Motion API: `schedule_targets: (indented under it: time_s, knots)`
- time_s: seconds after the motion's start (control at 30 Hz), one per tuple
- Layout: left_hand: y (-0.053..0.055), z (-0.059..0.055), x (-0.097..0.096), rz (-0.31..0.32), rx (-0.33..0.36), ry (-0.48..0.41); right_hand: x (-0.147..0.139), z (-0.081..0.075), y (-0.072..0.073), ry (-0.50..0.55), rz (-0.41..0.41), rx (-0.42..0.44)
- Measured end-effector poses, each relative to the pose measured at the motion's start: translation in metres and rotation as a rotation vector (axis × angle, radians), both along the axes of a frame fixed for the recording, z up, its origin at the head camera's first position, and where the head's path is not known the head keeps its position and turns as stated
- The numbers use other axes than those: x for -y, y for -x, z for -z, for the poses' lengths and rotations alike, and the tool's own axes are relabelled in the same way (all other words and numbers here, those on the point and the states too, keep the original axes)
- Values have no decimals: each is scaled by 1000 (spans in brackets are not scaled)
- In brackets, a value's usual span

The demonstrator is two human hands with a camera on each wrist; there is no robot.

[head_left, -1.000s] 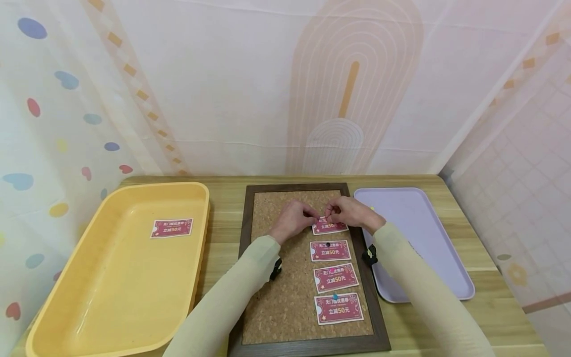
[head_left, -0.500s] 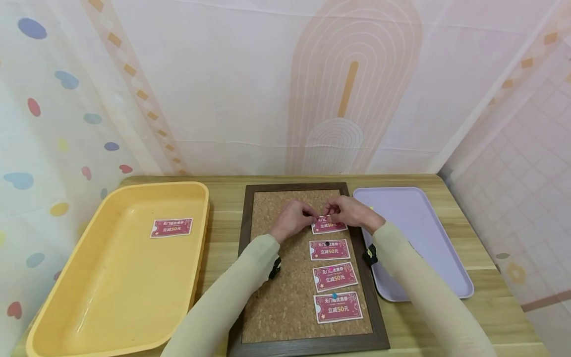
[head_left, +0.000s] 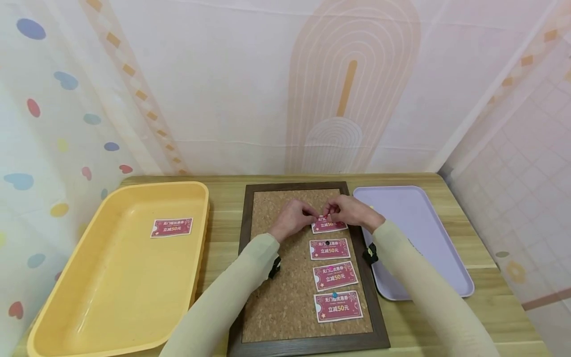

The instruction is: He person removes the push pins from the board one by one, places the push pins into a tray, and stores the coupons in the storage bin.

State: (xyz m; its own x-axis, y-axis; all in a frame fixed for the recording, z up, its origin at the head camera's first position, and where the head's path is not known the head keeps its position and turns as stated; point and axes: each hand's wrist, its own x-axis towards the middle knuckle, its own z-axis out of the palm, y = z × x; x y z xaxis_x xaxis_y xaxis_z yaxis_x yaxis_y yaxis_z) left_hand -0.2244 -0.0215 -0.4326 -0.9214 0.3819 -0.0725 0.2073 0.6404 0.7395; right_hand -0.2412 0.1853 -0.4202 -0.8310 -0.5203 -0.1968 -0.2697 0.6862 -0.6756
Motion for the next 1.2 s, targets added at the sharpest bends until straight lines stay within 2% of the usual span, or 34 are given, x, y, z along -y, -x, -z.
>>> schedule_targets:
  time_s: [0.4,1.07,1.2]
  knots:
    - [-1,0,-3,0,5,12,-3,-1,-1,-8,4,11]
    - [-5,1,-5,-10,15,11,-4,-4,-2,-8,-58,12]
    - [-8,2,-4,-15,25,13,-6,-5,-4,6,-77,37]
